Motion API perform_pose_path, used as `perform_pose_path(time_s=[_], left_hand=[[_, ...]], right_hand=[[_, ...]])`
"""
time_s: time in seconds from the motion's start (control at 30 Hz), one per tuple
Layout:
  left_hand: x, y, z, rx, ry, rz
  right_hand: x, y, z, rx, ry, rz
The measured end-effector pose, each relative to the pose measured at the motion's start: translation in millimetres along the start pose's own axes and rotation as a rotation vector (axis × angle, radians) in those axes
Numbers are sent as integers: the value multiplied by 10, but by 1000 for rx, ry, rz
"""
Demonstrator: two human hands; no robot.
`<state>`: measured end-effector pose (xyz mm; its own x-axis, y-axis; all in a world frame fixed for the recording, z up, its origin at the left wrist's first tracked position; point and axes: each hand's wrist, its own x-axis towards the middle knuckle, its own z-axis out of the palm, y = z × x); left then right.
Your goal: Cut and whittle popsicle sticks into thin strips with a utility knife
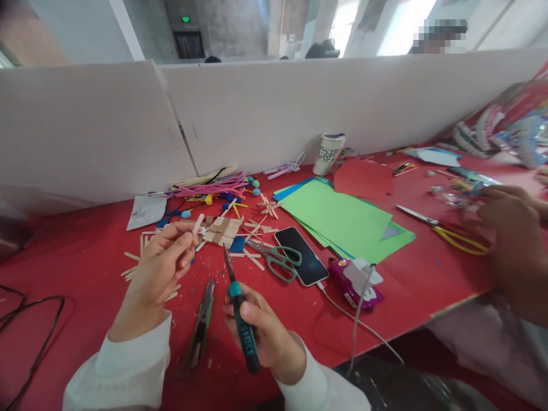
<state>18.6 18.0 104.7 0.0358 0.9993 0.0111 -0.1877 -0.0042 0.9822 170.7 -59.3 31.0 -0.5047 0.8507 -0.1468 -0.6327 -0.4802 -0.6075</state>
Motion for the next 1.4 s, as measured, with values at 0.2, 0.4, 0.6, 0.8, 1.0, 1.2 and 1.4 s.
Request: perform_pose_path(time_s=[0.2,0.4,0.6,0.8,1.0,1.2,1.4], left_hand=[[-38,-18,-40,71,-81,-4],[-121,43,-83,195,-103,49],[-191,128,-54,265,-78,126],[-247,167,-37,282,-72,133],[-263,193,-22,313,-51,130],[-164,109,-81,316,8,164],[-56,105,-147,59,106,137]], right_hand=[[53,-95,70,-381,15,-143],[96,-244,48,-618,-15,-160],[82,-328,87,-669,-36,-57],[99,-335,90,-665,-46,-40],[97,-288,53,-639,-45,-9],[69,-348,-21,-831,51,-22],[85,-319,-486,-1900,570,-171]])
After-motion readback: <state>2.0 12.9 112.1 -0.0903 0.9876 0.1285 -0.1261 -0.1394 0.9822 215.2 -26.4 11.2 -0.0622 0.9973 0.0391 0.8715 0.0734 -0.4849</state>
